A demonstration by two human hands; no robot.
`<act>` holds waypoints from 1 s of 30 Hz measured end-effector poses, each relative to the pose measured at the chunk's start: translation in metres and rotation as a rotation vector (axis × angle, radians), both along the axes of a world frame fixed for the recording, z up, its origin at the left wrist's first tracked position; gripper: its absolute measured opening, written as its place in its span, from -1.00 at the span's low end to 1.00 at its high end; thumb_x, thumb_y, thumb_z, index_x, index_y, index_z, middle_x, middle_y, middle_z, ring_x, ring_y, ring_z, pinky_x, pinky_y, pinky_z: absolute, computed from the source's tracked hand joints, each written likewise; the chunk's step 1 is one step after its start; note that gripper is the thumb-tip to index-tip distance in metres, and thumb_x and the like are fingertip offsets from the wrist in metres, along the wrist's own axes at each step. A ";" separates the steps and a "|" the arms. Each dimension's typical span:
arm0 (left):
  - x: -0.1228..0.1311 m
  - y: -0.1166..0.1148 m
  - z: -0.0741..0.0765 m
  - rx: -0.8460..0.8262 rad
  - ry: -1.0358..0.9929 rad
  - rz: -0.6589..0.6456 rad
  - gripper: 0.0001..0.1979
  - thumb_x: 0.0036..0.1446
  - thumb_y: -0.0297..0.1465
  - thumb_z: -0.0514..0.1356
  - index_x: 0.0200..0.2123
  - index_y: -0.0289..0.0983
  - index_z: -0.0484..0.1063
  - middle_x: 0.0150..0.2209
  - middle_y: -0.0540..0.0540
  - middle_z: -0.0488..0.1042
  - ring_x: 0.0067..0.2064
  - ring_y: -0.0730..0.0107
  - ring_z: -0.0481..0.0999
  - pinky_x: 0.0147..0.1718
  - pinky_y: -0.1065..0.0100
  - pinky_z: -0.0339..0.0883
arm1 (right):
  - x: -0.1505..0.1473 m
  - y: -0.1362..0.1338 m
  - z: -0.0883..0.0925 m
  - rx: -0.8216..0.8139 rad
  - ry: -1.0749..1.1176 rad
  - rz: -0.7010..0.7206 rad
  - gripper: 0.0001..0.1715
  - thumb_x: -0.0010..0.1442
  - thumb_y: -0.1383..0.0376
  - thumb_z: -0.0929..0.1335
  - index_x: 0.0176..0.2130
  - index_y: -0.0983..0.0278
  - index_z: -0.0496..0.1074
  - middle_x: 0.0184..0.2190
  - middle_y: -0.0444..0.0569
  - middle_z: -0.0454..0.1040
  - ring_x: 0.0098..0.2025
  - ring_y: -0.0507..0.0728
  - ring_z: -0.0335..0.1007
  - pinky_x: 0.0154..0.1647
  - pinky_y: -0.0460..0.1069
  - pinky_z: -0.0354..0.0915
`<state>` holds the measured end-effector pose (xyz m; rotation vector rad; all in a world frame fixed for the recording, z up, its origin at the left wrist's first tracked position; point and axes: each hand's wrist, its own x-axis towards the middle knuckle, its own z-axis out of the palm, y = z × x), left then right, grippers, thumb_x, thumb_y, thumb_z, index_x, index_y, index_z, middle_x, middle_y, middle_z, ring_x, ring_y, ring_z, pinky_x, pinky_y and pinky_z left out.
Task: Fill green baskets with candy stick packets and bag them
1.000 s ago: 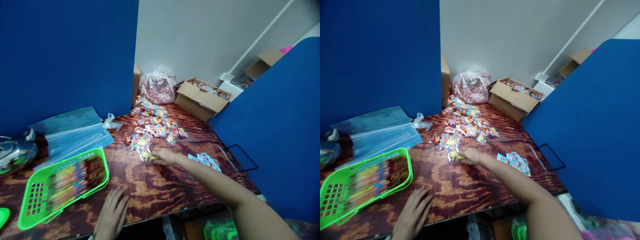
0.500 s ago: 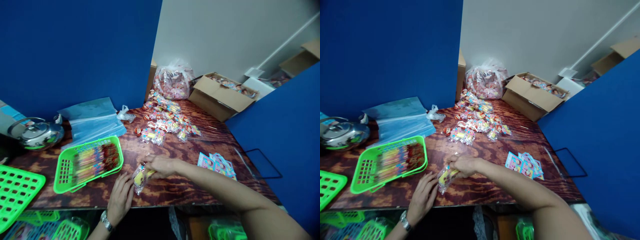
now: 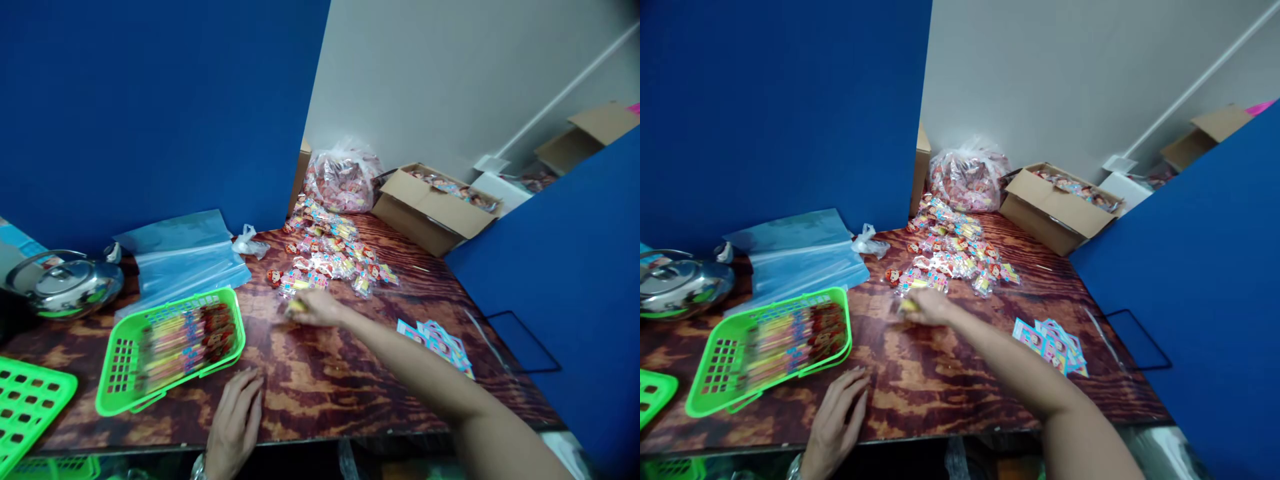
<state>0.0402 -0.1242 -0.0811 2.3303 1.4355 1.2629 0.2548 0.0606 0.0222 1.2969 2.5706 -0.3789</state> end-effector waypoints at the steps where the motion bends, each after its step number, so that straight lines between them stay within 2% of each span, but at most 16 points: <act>1: 0.000 0.000 0.000 0.000 0.005 0.001 -0.69 0.16 -0.59 0.08 -0.02 -0.30 0.31 -0.07 -0.21 0.39 0.02 0.25 0.37 -0.01 0.20 0.33 | 0.003 0.013 0.002 0.023 -0.010 -0.047 -0.66 0.17 0.13 0.28 -0.15 0.32 0.34 -0.15 0.09 0.43 -0.15 0.14 0.36 -0.24 -0.07 0.18; 4: 0.000 -0.001 0.000 -0.003 0.010 0.020 -0.70 0.17 -0.57 0.08 -0.02 -0.28 0.32 -0.07 -0.20 0.39 0.01 0.25 0.38 -0.02 0.19 0.36 | 0.004 0.029 0.001 0.033 -0.059 -0.118 -0.65 0.17 0.15 0.28 -0.15 0.37 0.33 -0.14 0.18 0.42 -0.14 0.19 0.37 -0.27 -0.05 0.20; 7: 0.001 -0.001 0.000 -0.020 0.003 0.038 -0.71 0.17 -0.56 0.07 -0.03 -0.26 0.34 -0.07 -0.20 0.40 0.01 0.25 0.39 -0.04 0.20 0.38 | -0.004 0.012 -0.001 -0.015 -0.095 -0.109 -0.63 0.13 0.10 0.30 -0.17 0.31 0.34 -0.22 0.13 0.47 -0.23 0.22 0.42 -0.39 -0.04 0.20; 9: 0.002 -0.001 0.001 -0.031 -0.004 0.043 -0.71 0.16 -0.57 0.07 -0.04 -0.26 0.34 -0.07 -0.19 0.40 0.01 0.25 0.40 -0.04 0.21 0.38 | -0.009 -0.005 0.001 -0.060 -0.094 -0.043 -0.61 0.09 0.04 0.32 -0.19 0.25 0.35 -0.26 0.06 0.49 -0.26 0.21 0.44 -0.42 -0.05 0.20; 12: 0.002 -0.001 0.002 -0.045 -0.011 0.031 -0.69 0.15 -0.58 0.07 -0.04 -0.25 0.35 -0.08 -0.19 0.41 0.02 0.24 0.40 -0.03 0.20 0.38 | -0.014 -0.011 0.006 -0.057 -0.093 0.123 -0.61 0.11 0.04 0.32 -0.17 0.24 0.36 -0.24 0.04 0.50 -0.24 0.20 0.44 -0.36 -0.02 0.25; 14: 0.002 -0.002 0.002 -0.052 -0.014 0.016 -0.68 0.15 -0.59 0.07 -0.03 -0.25 0.34 -0.07 -0.19 0.41 0.02 0.23 0.39 -0.02 0.20 0.38 | -0.019 0.001 0.007 0.028 -0.100 0.299 -0.67 0.13 0.16 0.32 -0.13 0.27 0.36 -0.09 0.10 0.45 -0.07 0.23 0.38 -0.20 0.04 0.27; 17: 0.001 -0.003 0.000 -0.057 -0.004 0.013 -0.67 0.14 -0.59 0.07 -0.02 -0.25 0.34 -0.06 -0.20 0.40 0.03 0.23 0.38 -0.02 0.20 0.37 | -0.032 0.028 0.001 0.151 -0.154 0.588 -0.75 0.14 0.38 0.31 -0.12 0.25 0.39 0.14 0.07 0.26 0.20 0.28 0.10 0.02 0.15 0.18; 19: 0.001 -0.003 -0.001 -0.055 0.006 0.027 -0.67 0.14 -0.60 0.07 -0.03 -0.25 0.34 -0.06 -0.20 0.40 0.03 0.23 0.38 -0.02 0.19 0.37 | -0.043 0.044 -0.007 0.160 -0.223 0.730 -0.72 0.13 0.44 0.30 -0.13 0.22 0.39 0.19 0.00 0.20 0.25 0.28 -0.01 0.05 0.20 0.14; 22: 0.002 -0.002 -0.001 -0.040 0.014 0.047 -0.68 0.15 -0.59 0.07 -0.04 -0.26 0.34 -0.07 -0.20 0.40 0.03 0.23 0.38 -0.03 0.20 0.38 | -0.056 0.057 -0.015 0.183 -0.263 0.884 -0.73 0.12 0.42 0.32 -0.13 0.22 0.38 0.10 0.02 0.29 0.21 0.25 0.06 0.05 0.22 0.13; 25: 0.003 -0.001 0.000 -0.024 0.019 0.054 -0.69 0.15 -0.59 0.07 -0.04 -0.26 0.35 -0.07 -0.20 0.40 0.01 0.24 0.39 -0.03 0.21 0.38 | -0.058 0.054 -0.011 0.273 -0.218 0.967 -0.82 0.24 0.39 0.23 -0.17 0.24 0.37 -0.11 0.02 0.41 0.05 0.17 0.23 0.13 0.22 0.03; 27: 0.003 -0.001 0.000 -0.020 0.018 0.050 -0.69 0.15 -0.59 0.07 -0.03 -0.26 0.34 -0.08 -0.20 0.41 0.01 0.25 0.40 -0.03 0.21 0.38 | -0.054 0.041 -0.002 0.321 -0.178 0.967 -0.76 0.31 0.38 0.15 -0.16 0.22 0.35 -0.16 -0.01 0.41 -0.05 0.13 0.29 0.13 0.22 0.01; 30: 0.002 -0.002 0.001 -0.052 -0.004 0.054 -0.65 0.16 -0.55 0.07 0.02 -0.26 0.29 -0.07 -0.20 0.42 0.02 0.24 0.40 -0.02 0.21 0.38 | -0.045 0.011 0.010 0.364 -0.101 0.846 -0.74 0.34 0.34 0.10 -0.10 0.20 0.30 -0.17 0.02 0.39 -0.16 0.13 0.32 -0.03 0.17 0.18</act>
